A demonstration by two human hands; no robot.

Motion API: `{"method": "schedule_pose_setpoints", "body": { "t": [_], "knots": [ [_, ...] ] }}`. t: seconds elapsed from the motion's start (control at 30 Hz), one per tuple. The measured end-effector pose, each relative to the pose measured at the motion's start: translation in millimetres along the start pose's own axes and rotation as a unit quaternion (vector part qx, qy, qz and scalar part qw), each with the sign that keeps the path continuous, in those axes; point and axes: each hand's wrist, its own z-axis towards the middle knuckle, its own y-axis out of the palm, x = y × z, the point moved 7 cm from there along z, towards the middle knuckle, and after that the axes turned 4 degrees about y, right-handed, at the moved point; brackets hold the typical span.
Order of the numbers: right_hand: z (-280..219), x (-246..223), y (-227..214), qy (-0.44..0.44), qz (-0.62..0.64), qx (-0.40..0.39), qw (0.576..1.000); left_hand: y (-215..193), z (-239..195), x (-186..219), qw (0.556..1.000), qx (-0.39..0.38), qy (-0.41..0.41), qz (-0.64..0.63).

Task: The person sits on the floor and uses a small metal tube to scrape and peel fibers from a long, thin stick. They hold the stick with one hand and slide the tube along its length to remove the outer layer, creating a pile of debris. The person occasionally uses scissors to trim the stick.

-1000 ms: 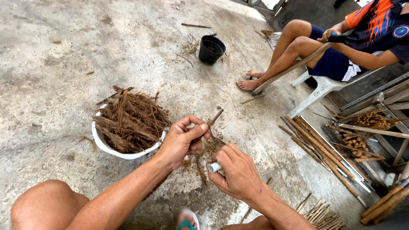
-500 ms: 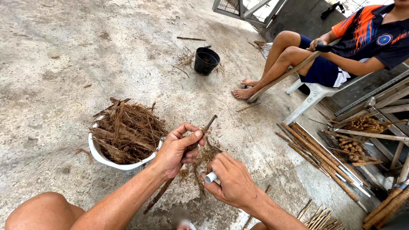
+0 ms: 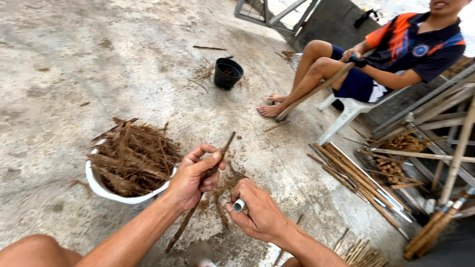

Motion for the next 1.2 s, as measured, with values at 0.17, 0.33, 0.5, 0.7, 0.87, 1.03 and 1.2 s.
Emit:
{"method": "schedule_pose_setpoints", "body": {
  "t": [0.17, 0.33, 0.5, 0.7, 0.87, 1.03, 1.2],
  "knots": [
    [-2.6, 17.7, 3.5, 0.046, 0.11, 0.0, 0.993, -6.2, 0.1, 1.6, 1.0, 0.007, -0.002, -0.019],
    [0.8, 14.7, 9.7, 0.009, 0.08, 0.021, 0.997, -11.4, 3.4, 4.1, 1.0, 0.017, 0.024, 0.003],
    [4.8, -5.5, 5.2, -0.053, -0.002, 0.028, 0.998, -12.4, 1.2, 6.4, 0.995, 0.054, 0.083, 0.034],
    [5.6, -15.9, 2.8, -0.08, -0.036, 0.031, 0.996, -13.8, -1.2, 10.0, 0.99, 0.093, 0.103, 0.031],
    [5.0, -11.4, 0.1, -0.058, 0.03, 0.033, 0.997, -14.8, 0.8, 19.6, 0.99, 0.083, 0.117, 0.001],
    [4.8, -5.9, 7.2, -0.06, 0.05, 0.028, 0.997, -16.6, -2.6, 20.2, 0.989, 0.084, 0.119, -0.013],
    [6.7, 11.5, 15.0, -0.031, 0.041, 0.008, 0.999, -19.3, -2.7, 23.3, 0.988, 0.088, 0.124, -0.035]
  ]
}}
